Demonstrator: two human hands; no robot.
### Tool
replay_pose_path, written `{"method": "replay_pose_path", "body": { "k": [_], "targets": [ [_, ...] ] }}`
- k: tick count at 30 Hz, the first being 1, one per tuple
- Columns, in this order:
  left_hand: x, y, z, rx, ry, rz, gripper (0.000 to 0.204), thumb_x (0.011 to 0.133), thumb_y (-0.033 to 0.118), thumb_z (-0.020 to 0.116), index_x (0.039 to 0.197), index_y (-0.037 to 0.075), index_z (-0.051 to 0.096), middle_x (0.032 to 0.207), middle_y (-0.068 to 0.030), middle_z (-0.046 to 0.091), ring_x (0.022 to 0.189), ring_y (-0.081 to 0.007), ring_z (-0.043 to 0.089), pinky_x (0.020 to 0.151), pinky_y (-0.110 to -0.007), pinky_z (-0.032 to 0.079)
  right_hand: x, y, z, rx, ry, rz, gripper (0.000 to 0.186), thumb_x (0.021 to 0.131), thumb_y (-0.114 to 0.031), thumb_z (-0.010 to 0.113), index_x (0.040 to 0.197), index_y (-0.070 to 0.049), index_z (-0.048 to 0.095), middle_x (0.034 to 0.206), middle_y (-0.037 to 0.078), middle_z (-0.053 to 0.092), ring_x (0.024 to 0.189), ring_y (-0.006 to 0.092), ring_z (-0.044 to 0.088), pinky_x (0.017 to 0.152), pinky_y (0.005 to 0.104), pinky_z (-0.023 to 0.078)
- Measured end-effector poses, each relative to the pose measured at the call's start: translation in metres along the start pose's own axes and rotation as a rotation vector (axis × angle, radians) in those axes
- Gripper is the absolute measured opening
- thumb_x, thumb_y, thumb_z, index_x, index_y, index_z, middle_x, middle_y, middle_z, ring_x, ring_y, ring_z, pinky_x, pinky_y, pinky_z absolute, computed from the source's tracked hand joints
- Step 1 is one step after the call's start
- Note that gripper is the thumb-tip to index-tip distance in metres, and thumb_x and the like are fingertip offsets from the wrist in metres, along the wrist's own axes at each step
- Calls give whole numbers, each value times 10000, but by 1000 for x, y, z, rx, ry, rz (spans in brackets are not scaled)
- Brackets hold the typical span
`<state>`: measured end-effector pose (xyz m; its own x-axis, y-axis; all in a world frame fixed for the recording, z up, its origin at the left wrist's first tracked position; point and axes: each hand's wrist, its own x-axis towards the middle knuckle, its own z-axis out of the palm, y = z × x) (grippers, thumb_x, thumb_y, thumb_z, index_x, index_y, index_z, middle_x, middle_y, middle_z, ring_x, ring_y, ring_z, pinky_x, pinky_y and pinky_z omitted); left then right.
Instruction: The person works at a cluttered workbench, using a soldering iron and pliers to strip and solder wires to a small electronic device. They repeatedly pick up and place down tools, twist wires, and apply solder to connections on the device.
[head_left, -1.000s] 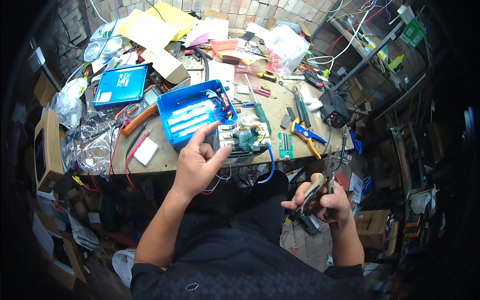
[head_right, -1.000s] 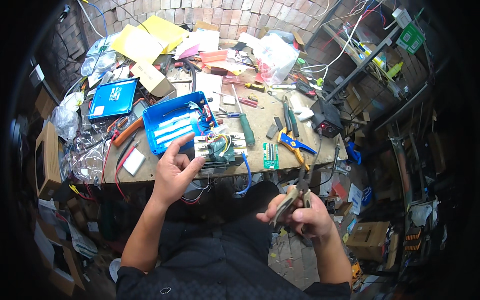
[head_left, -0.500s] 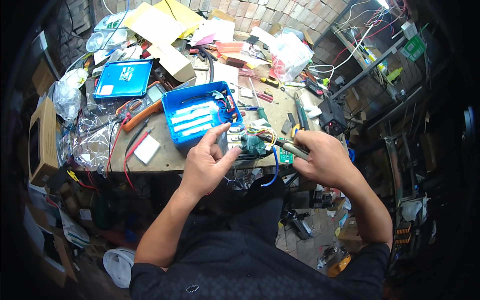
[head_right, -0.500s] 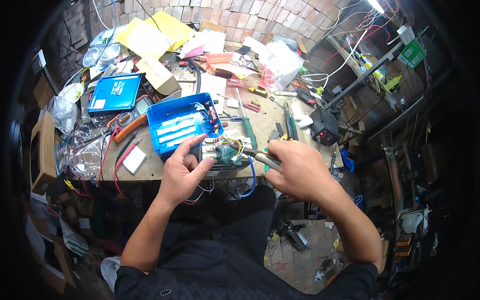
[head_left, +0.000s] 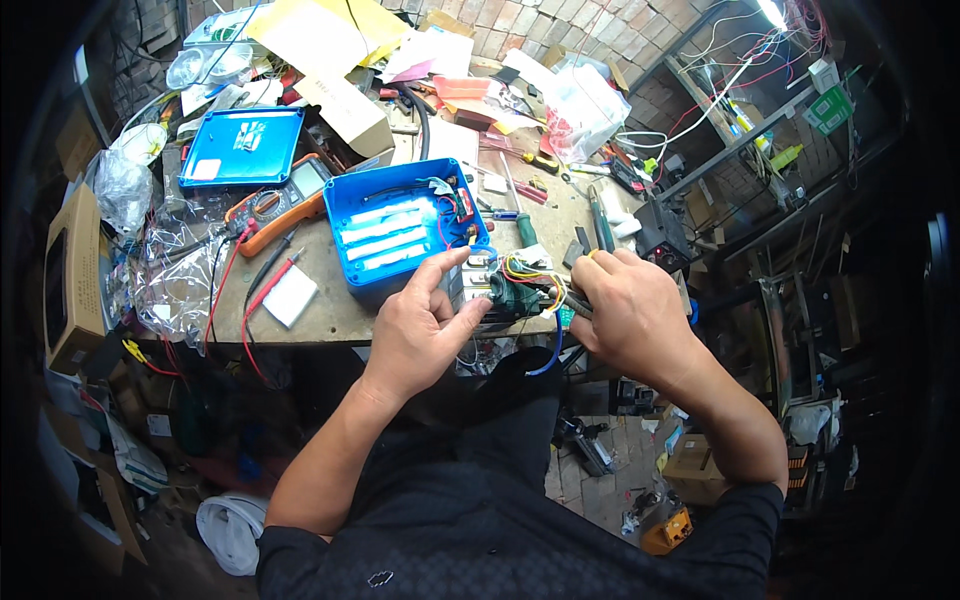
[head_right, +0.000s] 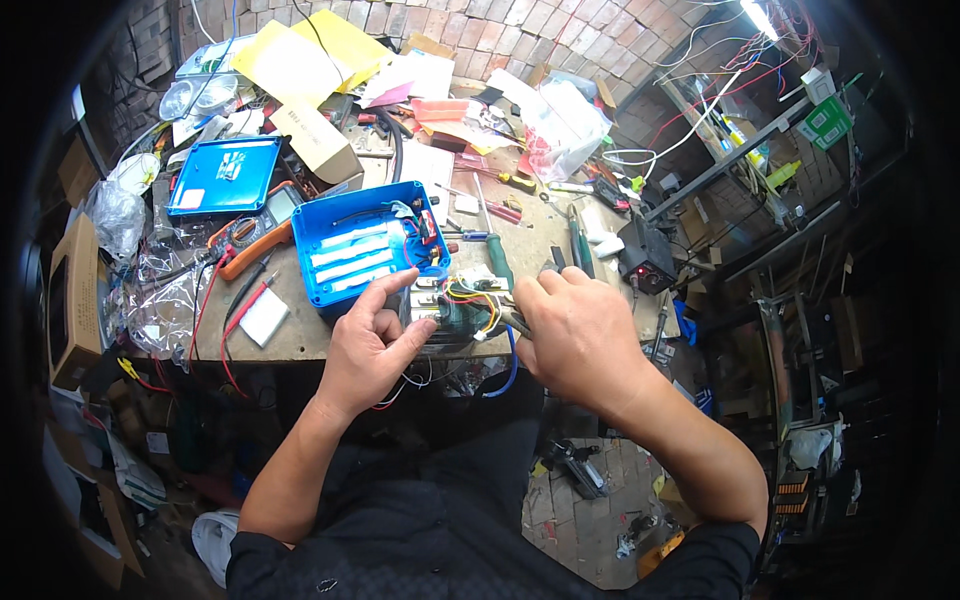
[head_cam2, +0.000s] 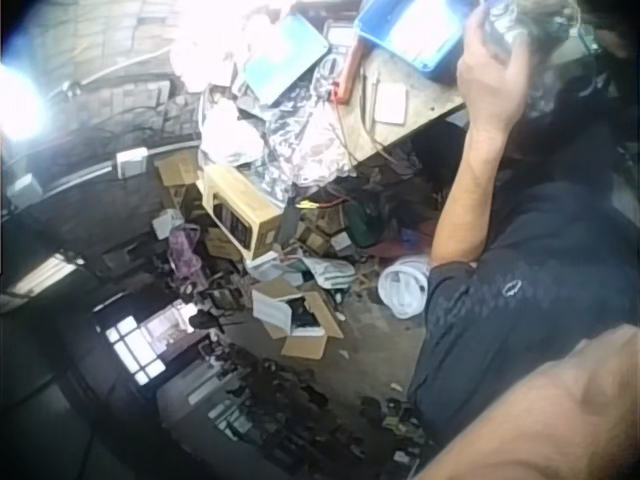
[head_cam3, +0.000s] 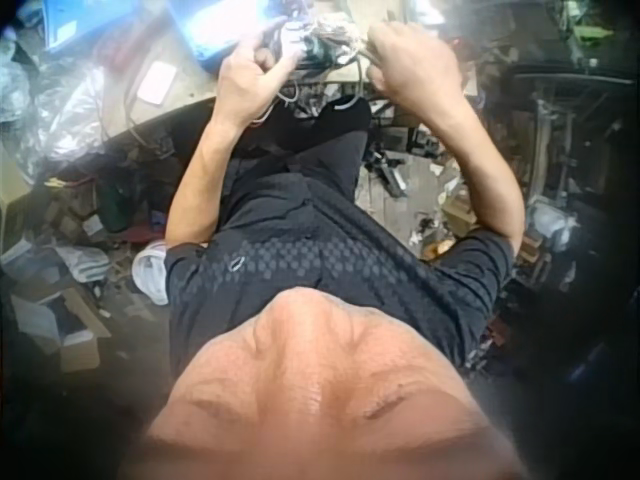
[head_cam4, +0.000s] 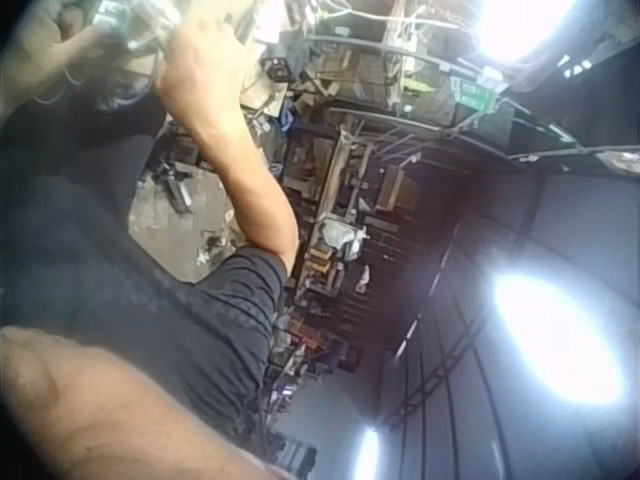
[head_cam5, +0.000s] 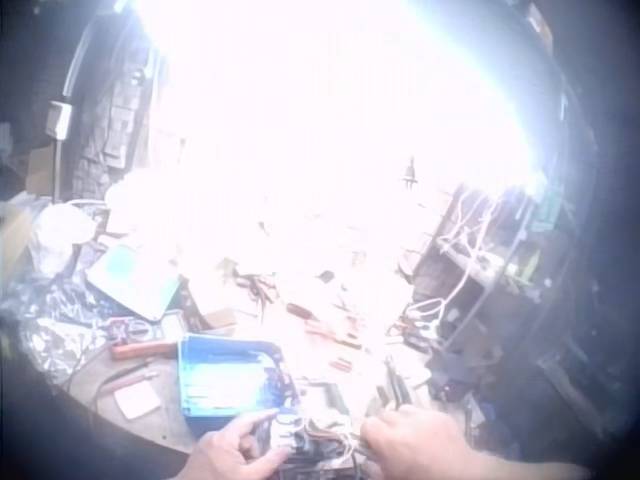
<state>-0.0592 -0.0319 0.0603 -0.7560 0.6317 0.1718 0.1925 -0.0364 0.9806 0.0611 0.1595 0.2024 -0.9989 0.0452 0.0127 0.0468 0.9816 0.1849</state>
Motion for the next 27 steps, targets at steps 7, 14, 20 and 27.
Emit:
{"method": "replay_pose_path", "body": {
  "k": [7,14,20,27],
  "targets": [
    [-1,4,2,40,13,35,541,954,115,755,1458,28,579,565,30,500,538,-30,433,551,-243,348,3,-5,3,-86,43,-36,241,767,-200,803,871,-67,631,872,96,670,897,315,683,766,429,565],
    [-1,3,7,54,17,16,522,969,134,728,1461,36,583,549,8,522,529,-39,449,555,-255,370,1,10,1,162,-127,194,168,770,-153,728,870,-45,646,874,163,675,885,386,683,780,482,544],
    [-2,7,6,63,14,7,526,967,136,727,1460,26,581,556,16,530,533,-36,454,561,-252,374,-5,18,3,382,-16,193,142,775,-149,733,785,-32,654,779,156,635,799,389,662,725,455,528],
    [-2,8,4,53,7,-38,524,965,142,730,1457,32,587,558,27,523,535,-34,455,569,-244,375,-11,17,-15,161,-124,147,214,877,-285,742,855,-73,729,857,136,687,884,364,678,792,480,548]
  ]
}}
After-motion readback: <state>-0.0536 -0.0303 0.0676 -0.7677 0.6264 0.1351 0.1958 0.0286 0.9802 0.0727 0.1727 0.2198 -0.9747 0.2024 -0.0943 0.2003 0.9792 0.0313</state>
